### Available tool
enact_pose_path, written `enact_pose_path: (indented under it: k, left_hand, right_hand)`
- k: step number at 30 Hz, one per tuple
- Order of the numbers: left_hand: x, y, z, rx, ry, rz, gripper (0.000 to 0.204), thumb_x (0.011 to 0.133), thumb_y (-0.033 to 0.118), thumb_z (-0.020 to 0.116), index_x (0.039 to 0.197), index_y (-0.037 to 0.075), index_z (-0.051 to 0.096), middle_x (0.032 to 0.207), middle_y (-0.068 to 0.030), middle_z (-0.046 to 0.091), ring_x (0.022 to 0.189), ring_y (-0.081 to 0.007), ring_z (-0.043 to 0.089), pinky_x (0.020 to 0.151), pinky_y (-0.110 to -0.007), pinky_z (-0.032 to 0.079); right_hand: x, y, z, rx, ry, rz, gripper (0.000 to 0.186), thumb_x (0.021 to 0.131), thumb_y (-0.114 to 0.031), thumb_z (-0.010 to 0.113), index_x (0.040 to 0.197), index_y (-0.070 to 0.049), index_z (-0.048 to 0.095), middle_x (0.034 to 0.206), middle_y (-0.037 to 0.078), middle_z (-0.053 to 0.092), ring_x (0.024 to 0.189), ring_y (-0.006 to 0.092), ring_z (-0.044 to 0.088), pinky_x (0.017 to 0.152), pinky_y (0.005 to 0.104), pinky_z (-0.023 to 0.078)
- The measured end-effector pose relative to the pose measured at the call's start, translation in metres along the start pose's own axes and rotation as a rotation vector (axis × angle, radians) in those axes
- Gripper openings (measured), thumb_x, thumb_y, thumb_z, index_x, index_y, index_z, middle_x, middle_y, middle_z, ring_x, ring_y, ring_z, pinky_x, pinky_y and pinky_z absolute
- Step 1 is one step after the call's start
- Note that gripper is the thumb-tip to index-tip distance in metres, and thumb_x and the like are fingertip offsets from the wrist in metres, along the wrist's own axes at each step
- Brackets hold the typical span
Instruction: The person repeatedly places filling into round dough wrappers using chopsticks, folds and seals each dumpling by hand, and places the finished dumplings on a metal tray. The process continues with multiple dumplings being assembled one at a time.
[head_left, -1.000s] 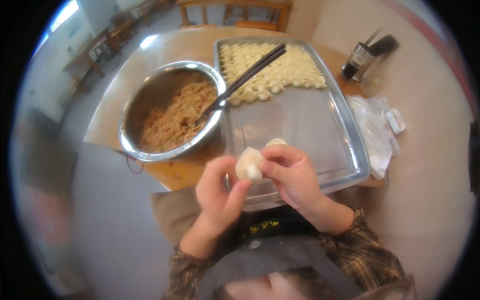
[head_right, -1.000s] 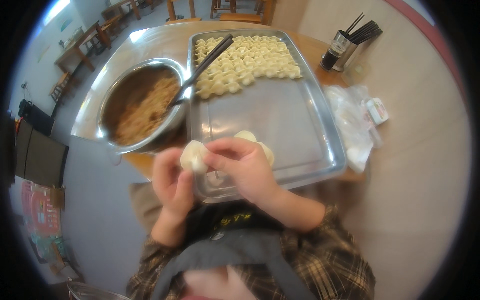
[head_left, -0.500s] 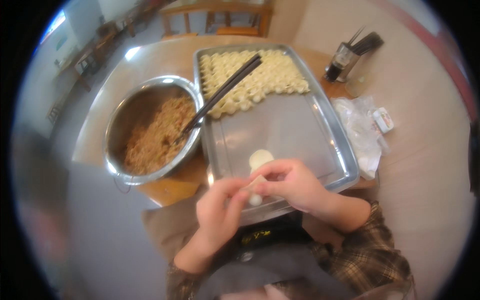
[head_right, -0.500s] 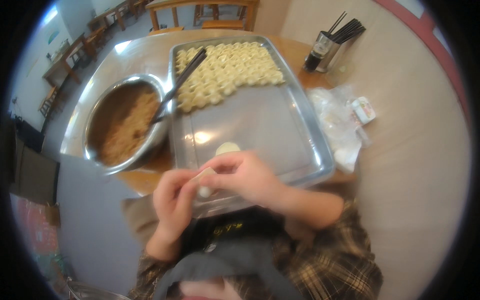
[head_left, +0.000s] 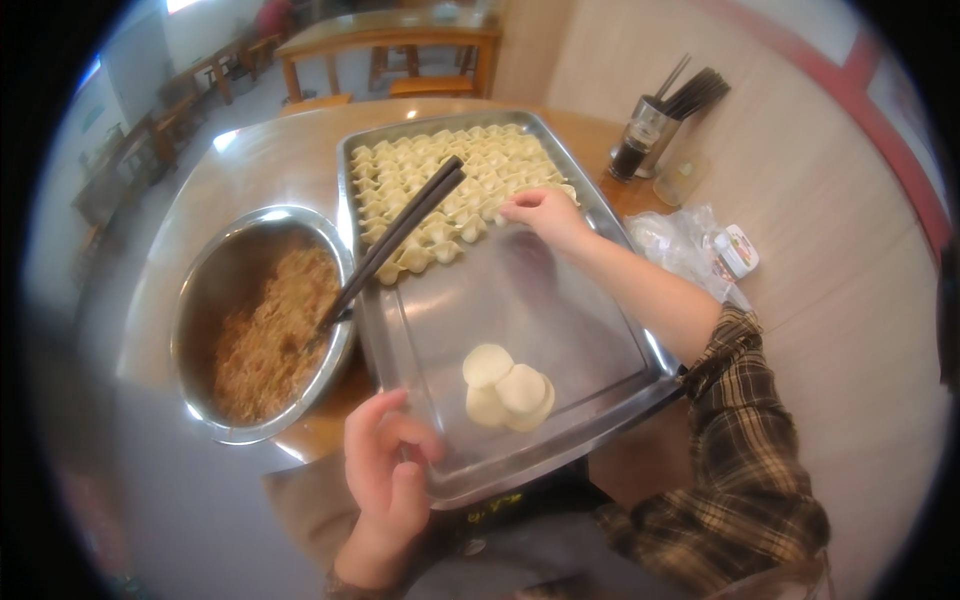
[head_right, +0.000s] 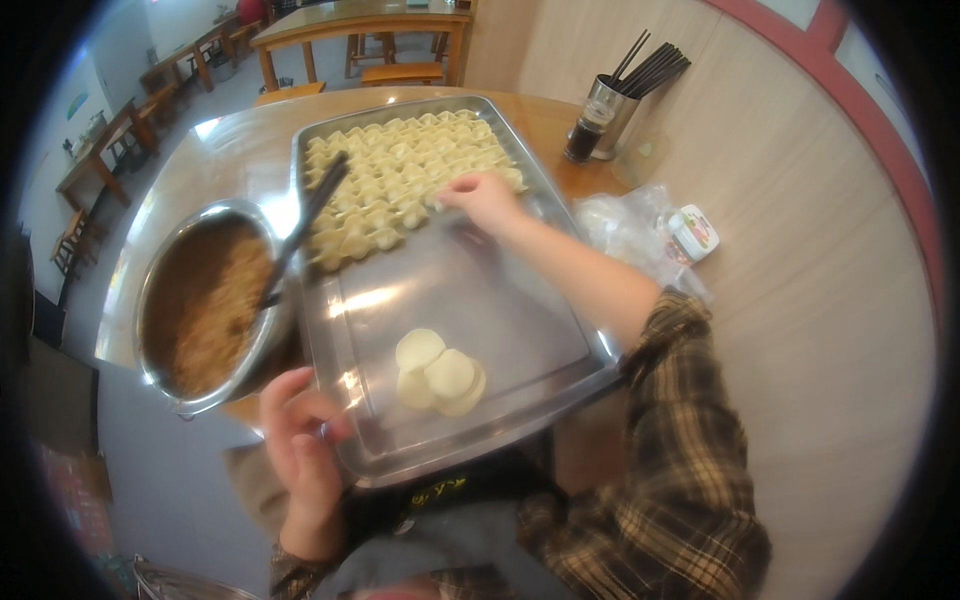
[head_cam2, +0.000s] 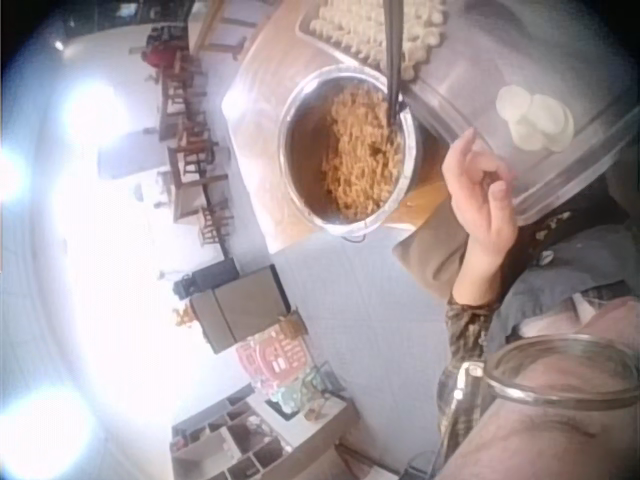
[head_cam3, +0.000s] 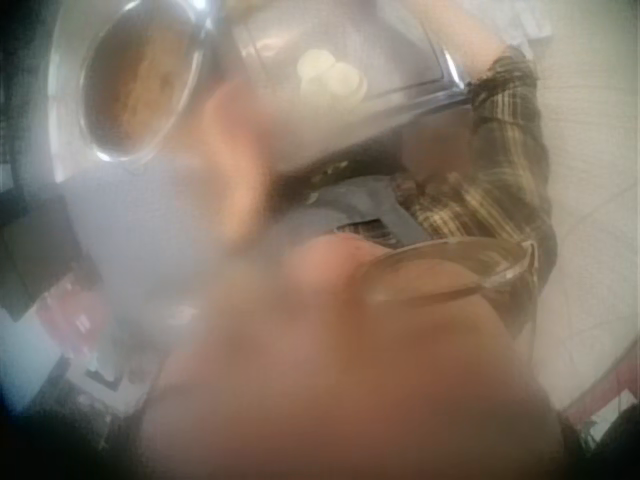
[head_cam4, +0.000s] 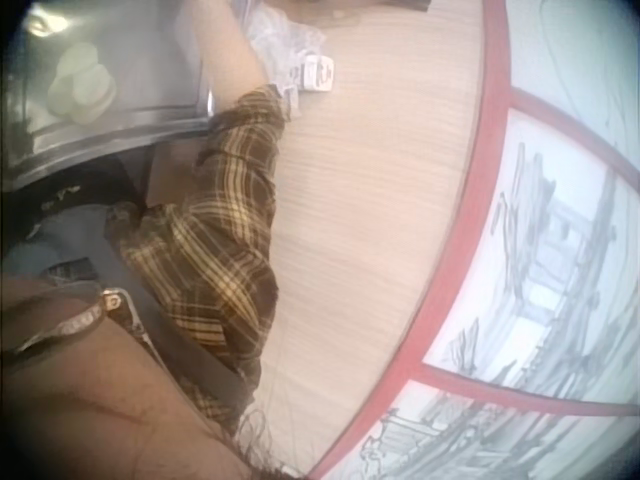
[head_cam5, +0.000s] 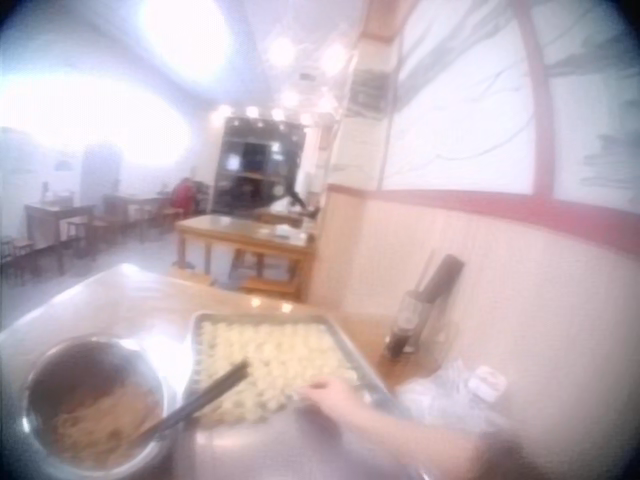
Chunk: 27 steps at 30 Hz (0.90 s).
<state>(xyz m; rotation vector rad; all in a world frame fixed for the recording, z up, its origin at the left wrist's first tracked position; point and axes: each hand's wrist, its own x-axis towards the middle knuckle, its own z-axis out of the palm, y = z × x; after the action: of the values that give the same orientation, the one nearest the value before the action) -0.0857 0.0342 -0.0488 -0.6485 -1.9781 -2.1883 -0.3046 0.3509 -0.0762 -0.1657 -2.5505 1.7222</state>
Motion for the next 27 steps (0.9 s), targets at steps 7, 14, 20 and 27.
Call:
enact_pose_path:
  k: [7,14,20,27]
  left_hand:
    - [-0.002,-0.004,-0.007,0.012,0.015,0.031,0.068,0.097,0.05,0.051,0.134,-0.005,0.037,0.075,-0.0039,0.059,0.066,-0.0088,0.049,0.062,-0.021,0.037]
    - [0.005,-0.003,-0.006,0.016,0.024,-0.01,0.069,0.097,0.051,0.051,0.136,-0.005,0.037,0.076,-0.0029,0.058,0.066,-0.0075,0.046,0.061,-0.02,0.035]
    - [-0.004,0.008,-0.012,-0.009,0.052,0.017,0.068,0.099,0.05,0.049,0.137,-0.004,0.036,0.077,-0.003,0.057,0.069,-0.0075,0.046,0.064,-0.02,0.035]
    - [-0.003,0.011,-0.01,-0.02,-0.007,0.072,0.054,0.103,0.038,0.047,0.136,-0.004,0.038,0.081,-0.004,0.058,0.073,-0.0086,0.048,0.069,-0.021,0.038]
  right_hand:
    - [0.004,0.011,0.016,-0.116,0.019,-0.063,0.022,0.083,-0.022,0.075,0.098,-0.005,0.074,0.094,0.008,0.073,0.088,0.0163,0.065,0.081,0.0299,0.049]
    - [-0.013,0.006,0.007,-0.557,0.2,-0.419,0.03,0.082,-0.024,0.076,0.104,-0.005,0.072,0.096,0.007,0.068,0.089,0.0155,0.062,0.08,0.0282,0.049]
    - [-0.114,-0.047,0.023,-0.39,-0.592,-0.361,0.037,0.079,-0.029,0.079,0.103,-0.005,0.068,0.096,0.008,0.063,0.088,0.0213,0.061,0.08,0.0321,0.05]
    - [-0.161,-0.054,0.045,-0.668,-0.54,-0.383,0.026,0.083,-0.027,0.073,0.094,-0.003,0.07,0.094,0.012,0.067,0.087,0.0272,0.063,0.081,0.0357,0.051]
